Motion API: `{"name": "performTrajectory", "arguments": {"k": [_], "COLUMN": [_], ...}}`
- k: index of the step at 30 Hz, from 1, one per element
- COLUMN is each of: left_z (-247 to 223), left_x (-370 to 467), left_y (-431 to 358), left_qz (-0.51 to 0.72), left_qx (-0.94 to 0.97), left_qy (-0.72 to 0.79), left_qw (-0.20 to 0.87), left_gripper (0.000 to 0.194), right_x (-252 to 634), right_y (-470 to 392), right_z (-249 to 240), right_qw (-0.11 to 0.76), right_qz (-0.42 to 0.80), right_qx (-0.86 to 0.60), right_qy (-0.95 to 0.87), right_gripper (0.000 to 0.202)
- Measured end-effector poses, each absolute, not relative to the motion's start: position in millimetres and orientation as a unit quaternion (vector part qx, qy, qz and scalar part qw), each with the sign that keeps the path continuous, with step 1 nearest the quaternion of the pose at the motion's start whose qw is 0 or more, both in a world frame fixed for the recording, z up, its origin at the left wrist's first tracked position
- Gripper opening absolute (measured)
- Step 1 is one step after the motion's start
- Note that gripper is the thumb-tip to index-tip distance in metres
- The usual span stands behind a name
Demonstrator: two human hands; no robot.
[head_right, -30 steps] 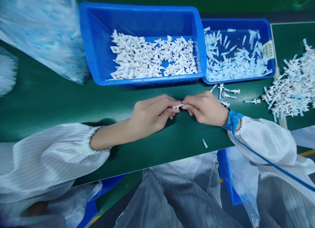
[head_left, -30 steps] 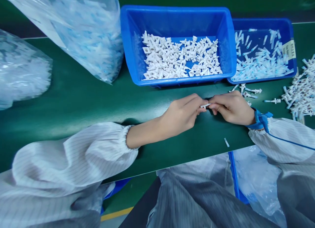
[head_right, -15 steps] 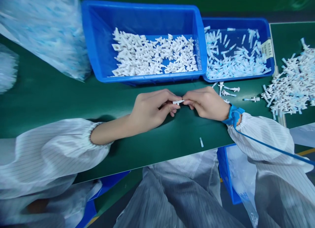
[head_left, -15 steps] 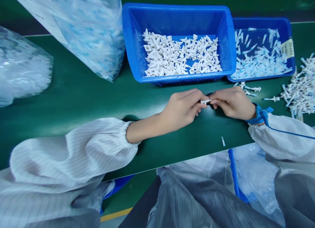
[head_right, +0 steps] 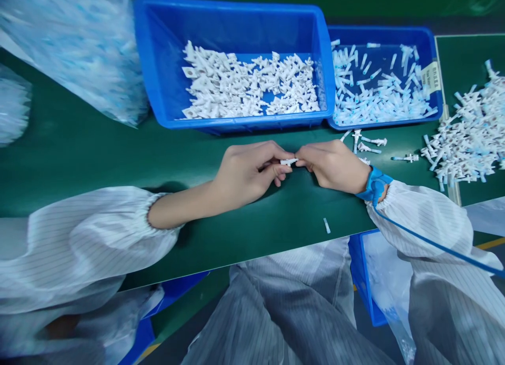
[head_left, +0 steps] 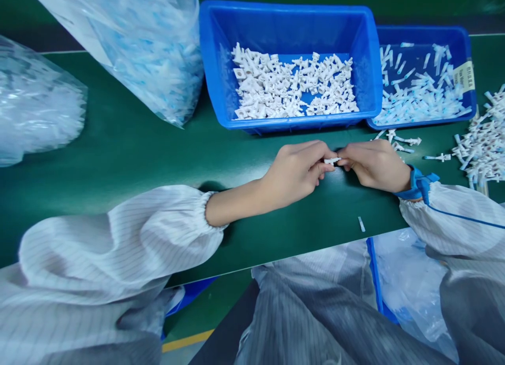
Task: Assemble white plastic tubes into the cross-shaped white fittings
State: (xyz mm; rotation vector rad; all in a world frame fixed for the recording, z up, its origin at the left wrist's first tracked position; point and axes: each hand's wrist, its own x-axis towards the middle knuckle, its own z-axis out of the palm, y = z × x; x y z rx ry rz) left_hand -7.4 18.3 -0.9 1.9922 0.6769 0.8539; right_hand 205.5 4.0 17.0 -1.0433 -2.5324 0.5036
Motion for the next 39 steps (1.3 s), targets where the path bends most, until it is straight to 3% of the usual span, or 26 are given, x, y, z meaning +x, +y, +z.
{"name": "performTrajectory", "arguments": {"k": [9,15,19,23,26,31,39], "left_z": [-8,-7,-5,0,5,9,12], "left_x": [-7,-7,-7,-4,-2,-1,1], "left_y": [17,16,21,28,31,31,32], "left_qz": [0.343,0.356,0.360,0.311,0.282,0.266,0.259], "left_qx": [0.864,0.865,0.834,0.733,0.663,0.617,0.570], "left_qy": [0.249,0.242,0.241,0.273,0.279,0.292,0.311], "left_qw": [0.272,0.258,0.342,0.540,0.635,0.681,0.715], "left_gripper": [0.018,0.018,0.016,0.009,0.022,0.034,0.029], "right_x": [198,195,198,207,215,219,212], "right_y": [4,2,4,11,15,13,0], "right_z": [20,18,21,31,40,45,42], "right_qw": [0.172,0.190,0.222,0.189,0.147,0.127,0.068], "right_qz": [0.203,0.214,0.222,0.242,0.257,0.208,0.096], "right_qx": [-0.396,-0.397,-0.376,-0.360,-0.350,-0.359,-0.388], "right_qy": [-0.879,-0.872,-0.872,-0.881,-0.889,-0.901,-0.914], "right_gripper": [0.023,0.024,0.027,0.029,0.032,0.034,0.036]}}
